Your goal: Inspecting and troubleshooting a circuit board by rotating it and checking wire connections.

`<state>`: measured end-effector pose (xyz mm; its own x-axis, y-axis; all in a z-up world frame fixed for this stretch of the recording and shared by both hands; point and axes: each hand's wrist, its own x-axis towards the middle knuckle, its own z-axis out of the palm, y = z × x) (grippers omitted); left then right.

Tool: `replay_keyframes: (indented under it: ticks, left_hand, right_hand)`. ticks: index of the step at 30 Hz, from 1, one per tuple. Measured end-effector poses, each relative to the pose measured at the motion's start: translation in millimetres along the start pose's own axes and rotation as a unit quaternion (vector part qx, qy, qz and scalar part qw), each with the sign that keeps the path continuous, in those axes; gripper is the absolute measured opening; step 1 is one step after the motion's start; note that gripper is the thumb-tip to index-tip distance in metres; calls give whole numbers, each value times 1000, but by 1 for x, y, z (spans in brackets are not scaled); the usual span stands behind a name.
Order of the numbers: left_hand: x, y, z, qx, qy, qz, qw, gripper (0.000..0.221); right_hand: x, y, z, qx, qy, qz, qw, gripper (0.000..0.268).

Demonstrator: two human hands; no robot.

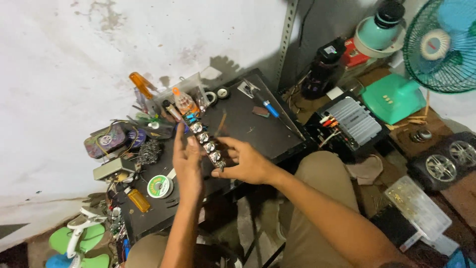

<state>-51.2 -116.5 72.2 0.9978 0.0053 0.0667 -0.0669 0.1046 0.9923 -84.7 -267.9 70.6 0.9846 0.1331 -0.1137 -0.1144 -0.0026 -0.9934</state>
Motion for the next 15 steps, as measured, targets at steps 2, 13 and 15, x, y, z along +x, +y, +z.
replay_keyframes:
  ticks: [2, 13, 15]
  left_hand:
    - [1, 18, 1, -4, -25, 12, 1000, 74]
    - [12, 18, -23, -17, -13, 84, 996, 64]
    - [13, 16, -22, -5, -17, 80, 997, 64]
  right_hand:
    - [4, 11, -3, 64, 2, -20, 998, 85]
    - [-21, -29, -65, 333, -101, -212, 913, 59]
    - [-28, -29, -84, 338, -138, -277, 889, 65]
